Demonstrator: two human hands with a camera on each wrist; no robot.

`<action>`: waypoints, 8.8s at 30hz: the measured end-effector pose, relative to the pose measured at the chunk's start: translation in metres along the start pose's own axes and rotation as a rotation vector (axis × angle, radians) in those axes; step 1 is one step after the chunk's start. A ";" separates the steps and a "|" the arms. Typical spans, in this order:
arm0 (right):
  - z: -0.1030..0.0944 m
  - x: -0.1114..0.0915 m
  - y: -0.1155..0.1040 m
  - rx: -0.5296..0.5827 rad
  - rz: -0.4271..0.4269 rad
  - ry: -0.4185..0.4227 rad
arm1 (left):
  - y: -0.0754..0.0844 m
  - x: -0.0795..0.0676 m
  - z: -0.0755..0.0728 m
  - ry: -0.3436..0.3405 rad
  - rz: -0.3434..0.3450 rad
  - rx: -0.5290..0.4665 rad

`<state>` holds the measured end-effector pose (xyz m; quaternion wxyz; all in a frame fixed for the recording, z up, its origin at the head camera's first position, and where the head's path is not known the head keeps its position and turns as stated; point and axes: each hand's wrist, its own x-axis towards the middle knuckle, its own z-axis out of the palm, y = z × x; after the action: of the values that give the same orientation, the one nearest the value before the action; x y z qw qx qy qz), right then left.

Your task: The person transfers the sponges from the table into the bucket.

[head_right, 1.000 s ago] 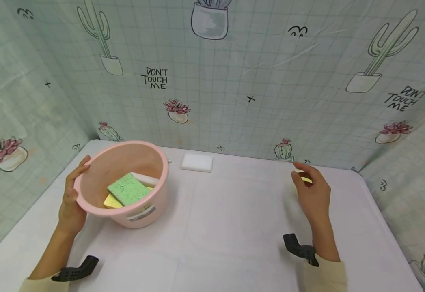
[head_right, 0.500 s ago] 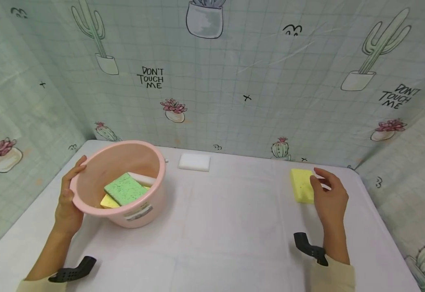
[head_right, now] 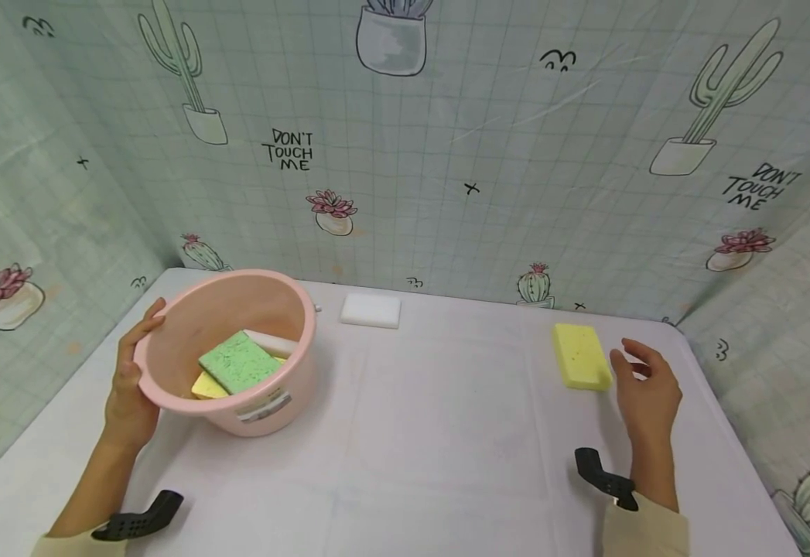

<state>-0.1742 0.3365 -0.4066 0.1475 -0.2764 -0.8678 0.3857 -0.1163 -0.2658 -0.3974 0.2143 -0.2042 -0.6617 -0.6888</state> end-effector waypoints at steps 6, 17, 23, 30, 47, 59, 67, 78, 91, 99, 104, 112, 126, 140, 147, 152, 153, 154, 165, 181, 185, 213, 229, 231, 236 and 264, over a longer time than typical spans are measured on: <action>0.007 0.000 0.009 0.008 0.002 -0.095 | 0.001 0.001 0.000 0.003 -0.004 0.009; 0.017 0.000 0.018 -0.045 -0.097 -0.294 | 0.001 0.000 0.001 -0.005 0.013 0.011; 0.022 0.000 0.019 -0.073 -0.118 -0.307 | 0.001 0.000 0.001 -0.008 0.016 0.014; 0.024 0.002 0.022 -0.110 -0.111 -0.315 | 0.001 0.000 0.001 -0.009 0.018 -0.001; 0.026 0.000 0.018 -0.134 -0.093 -0.300 | -0.002 0.001 0.001 -0.016 0.043 0.003; 0.027 0.002 0.023 -0.189 -0.164 -0.297 | -0.002 0.000 0.000 -0.014 0.043 0.001; 0.027 -0.001 0.018 -0.155 -0.132 -0.270 | -0.002 -0.001 0.001 -0.015 0.037 0.028; 0.020 -0.003 0.008 -0.058 -0.199 -0.220 | -0.002 -0.001 0.001 -0.017 0.031 0.008; 0.051 0.046 0.050 -0.092 -0.408 -0.122 | -0.003 -0.001 0.000 -0.012 0.019 0.057; 0.051 0.043 0.034 -0.104 -0.478 -0.098 | -0.003 -0.002 0.000 -0.002 0.004 0.069; 0.032 0.003 -0.021 -0.051 -0.476 -0.155 | -0.001 -0.001 0.001 0.008 -0.007 0.076; 0.019 -0.041 -0.078 -0.002 -0.540 -0.227 | -0.001 -0.002 0.000 0.012 -0.007 0.087; 0.038 -0.053 -0.102 0.036 -0.649 -0.240 | -0.003 -0.001 0.000 0.006 0.004 0.075; 0.048 -0.067 -0.134 0.076 -0.731 -0.269 | -0.005 0.001 0.002 -0.010 0.012 0.068; 0.054 -0.077 -0.154 0.119 -0.766 -0.294 | -0.004 0.001 0.002 0.010 -0.002 0.081; 0.060 -0.089 -0.168 0.123 -0.778 -0.330 | -0.002 -0.001 0.002 0.023 -0.010 0.076; 0.061 -0.091 -0.170 0.128 -0.782 -0.338 | -0.001 -0.001 0.003 0.024 -0.011 0.074; 0.062 -0.094 -0.173 0.134 -0.786 -0.346 | -0.001 -0.001 0.003 0.024 -0.011 0.072; 0.080 -0.116 -0.198 0.195 -0.856 -0.411 | 0.001 -0.001 0.004 0.024 -0.014 0.075; 0.098 -0.157 -0.236 0.217 -1.012 -0.509 | 0.000 -0.002 0.003 0.019 -0.008 0.075; 0.101 -0.164 -0.241 0.212 -1.036 -0.534 | 0.001 -0.003 0.004 0.014 -0.007 0.066; 0.133 -0.208 -0.279 -0.132 -1.153 -0.694 | -0.003 -0.001 0.001 0.021 -0.015 0.093; 0.148 -0.225 -0.284 -0.336 -1.213 -0.646 | -0.001 -0.004 0.001 0.015 -0.013 0.078; 0.149 -0.226 -0.284 -0.360 -1.218 -0.660 | -0.004 -0.004 0.000 0.007 -0.003 0.078; 0.149 -0.227 -0.284 -0.381 -1.264 -0.685 | -0.005 -0.003 0.000 0.001 0.005 0.076; 0.152 -0.227 -0.290 -0.494 -1.358 -0.836 | -0.006 -0.002 -0.001 0.004 -0.003 0.108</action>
<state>-0.1692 -0.0469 -0.2989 -0.0511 0.4486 -0.8884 0.0823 -0.1182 -0.2666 -0.4034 0.2253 -0.1899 -0.6978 -0.6529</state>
